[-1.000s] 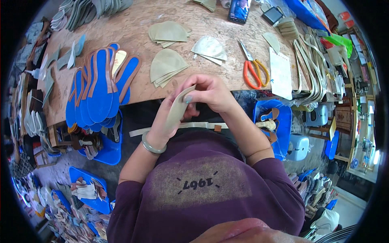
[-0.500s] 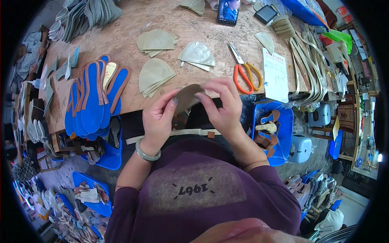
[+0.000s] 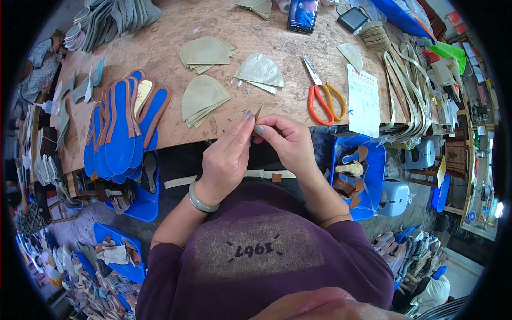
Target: The person folds small beige fabric pieces and places them on a workbench. They then pick up a blue and brown sandal sole, align a beige fabric piece on it, and use scissors to trim the excess material along the sole's edge.
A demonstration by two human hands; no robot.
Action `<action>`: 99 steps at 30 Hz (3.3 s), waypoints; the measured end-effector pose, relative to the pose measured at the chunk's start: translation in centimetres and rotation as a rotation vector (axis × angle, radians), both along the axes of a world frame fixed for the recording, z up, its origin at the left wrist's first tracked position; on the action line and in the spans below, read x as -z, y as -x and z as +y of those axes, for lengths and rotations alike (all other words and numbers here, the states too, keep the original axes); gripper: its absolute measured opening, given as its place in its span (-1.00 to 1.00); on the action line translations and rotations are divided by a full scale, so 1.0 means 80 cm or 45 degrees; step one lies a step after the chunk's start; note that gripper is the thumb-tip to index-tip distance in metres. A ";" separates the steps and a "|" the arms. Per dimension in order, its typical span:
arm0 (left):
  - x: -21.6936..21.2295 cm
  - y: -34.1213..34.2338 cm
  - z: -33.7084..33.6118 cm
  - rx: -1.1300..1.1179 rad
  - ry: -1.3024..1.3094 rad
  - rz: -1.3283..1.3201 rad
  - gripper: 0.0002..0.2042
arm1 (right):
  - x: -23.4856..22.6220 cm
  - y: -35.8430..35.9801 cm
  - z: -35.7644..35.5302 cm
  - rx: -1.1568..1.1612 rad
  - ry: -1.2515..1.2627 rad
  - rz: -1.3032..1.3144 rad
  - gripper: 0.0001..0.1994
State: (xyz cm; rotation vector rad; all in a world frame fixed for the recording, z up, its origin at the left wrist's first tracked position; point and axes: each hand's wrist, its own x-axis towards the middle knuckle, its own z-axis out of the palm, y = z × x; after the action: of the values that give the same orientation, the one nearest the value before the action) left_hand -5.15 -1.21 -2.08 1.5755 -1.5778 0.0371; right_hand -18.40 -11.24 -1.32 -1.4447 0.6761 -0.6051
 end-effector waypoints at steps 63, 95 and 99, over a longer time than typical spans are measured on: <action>0.003 0.002 0.002 -0.024 -0.097 0.504 -0.77 | 0.016 -0.007 0.002 -0.028 0.025 -0.063 -0.88; 0.012 0.002 0.008 -0.156 -0.256 0.796 -0.82 | 0.019 -0.013 -0.009 -0.221 0.214 -0.028 -0.82; 0.009 0.005 -0.002 -0.007 -0.073 0.625 -0.81 | 0.021 -0.020 -0.005 -0.117 0.099 -0.016 -0.75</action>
State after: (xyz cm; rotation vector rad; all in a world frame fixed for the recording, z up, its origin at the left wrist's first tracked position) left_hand -5.52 -1.35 -2.83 1.4899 -1.1954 -0.3688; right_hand -16.81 -11.68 -2.96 -1.5343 0.5787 -0.5736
